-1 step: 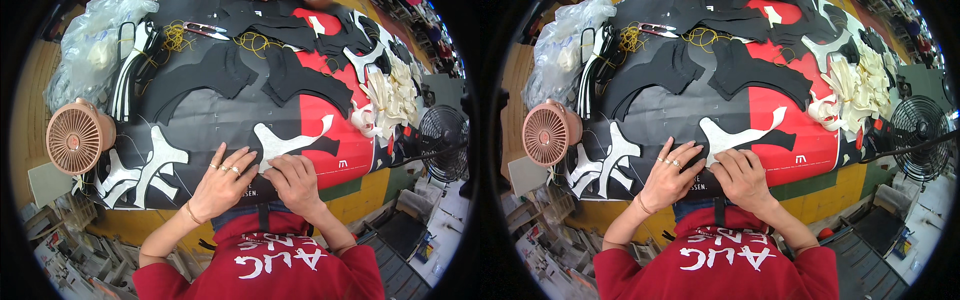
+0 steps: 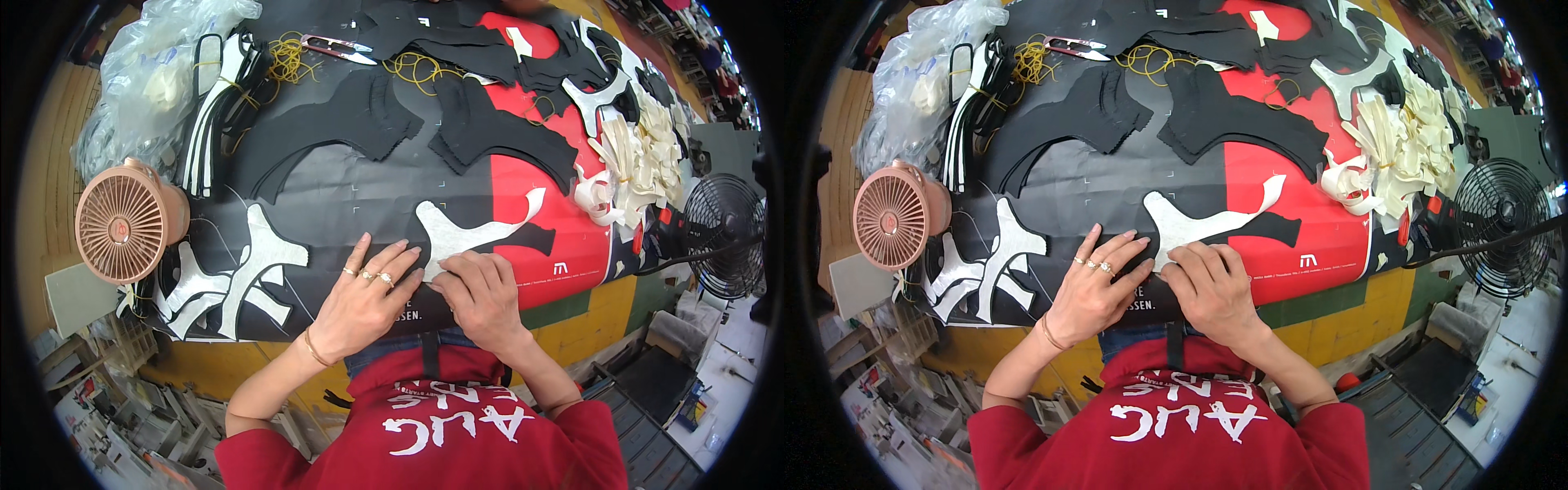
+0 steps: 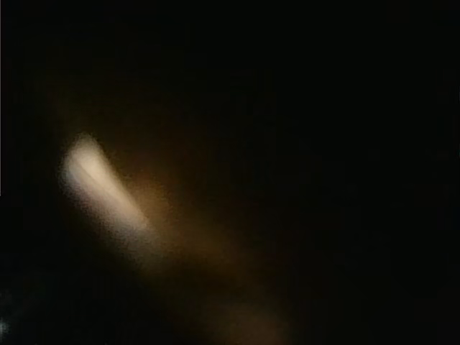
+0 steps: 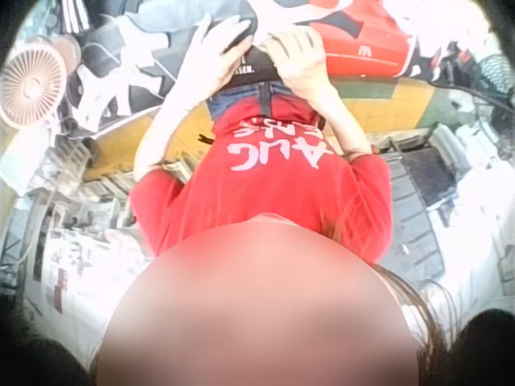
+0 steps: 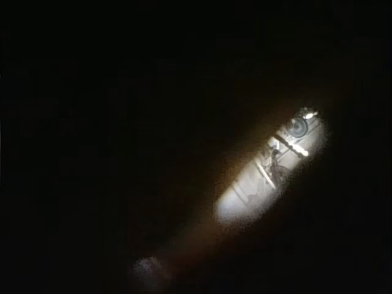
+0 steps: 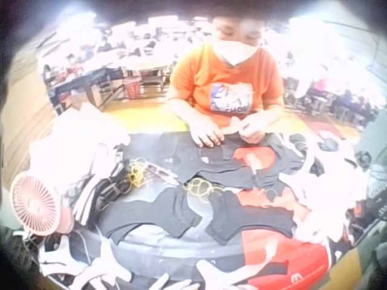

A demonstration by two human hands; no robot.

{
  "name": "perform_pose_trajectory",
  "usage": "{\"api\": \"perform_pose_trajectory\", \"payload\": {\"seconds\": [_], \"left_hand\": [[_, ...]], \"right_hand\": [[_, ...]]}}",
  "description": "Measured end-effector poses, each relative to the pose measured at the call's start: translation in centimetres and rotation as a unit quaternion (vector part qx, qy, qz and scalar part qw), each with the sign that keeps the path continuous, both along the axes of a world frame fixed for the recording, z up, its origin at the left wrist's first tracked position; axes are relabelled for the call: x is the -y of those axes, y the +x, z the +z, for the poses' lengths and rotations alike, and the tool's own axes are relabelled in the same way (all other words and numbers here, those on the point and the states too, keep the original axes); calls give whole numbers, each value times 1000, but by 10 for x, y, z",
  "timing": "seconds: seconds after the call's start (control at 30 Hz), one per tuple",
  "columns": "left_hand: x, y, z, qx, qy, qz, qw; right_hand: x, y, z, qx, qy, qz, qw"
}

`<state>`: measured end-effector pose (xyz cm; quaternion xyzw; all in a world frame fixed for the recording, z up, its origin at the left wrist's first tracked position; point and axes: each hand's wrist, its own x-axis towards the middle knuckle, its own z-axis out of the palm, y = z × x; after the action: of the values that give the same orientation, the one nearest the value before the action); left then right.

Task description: The person repeatedly picks white fabric pieces and aligns them onto black fabric pieces on a shared table, pressing them into place. A coworker across the table performs similar actions. The camera wearer handles pieces one at a time and places them on the table.

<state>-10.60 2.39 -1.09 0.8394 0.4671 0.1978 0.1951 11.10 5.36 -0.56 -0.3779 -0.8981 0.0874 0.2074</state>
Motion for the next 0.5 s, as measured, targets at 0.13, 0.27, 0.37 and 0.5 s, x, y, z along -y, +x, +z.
{"api": "perform_pose_trajectory", "payload": {"seconds": [0.13, 0.27, 0.37, 0.5], "left_hand": [[2, 0, -2, -3, 6, -2, 1000], [1, 1, -3, -15, 28, -11, 999], [-2, 1, 1, -42, 53, -33, 997], [-16, -4, 8, -5, 35, -71, 997]], "right_hand": [[-3, -5, 0, -41, -67, -38, 996], [-15, -3, 5, -216, -264, -141, 929], [-22, 0, 10, -332, -337, -212, 855], [-25, 0, 12, -368, -334, -240, 834]]}}
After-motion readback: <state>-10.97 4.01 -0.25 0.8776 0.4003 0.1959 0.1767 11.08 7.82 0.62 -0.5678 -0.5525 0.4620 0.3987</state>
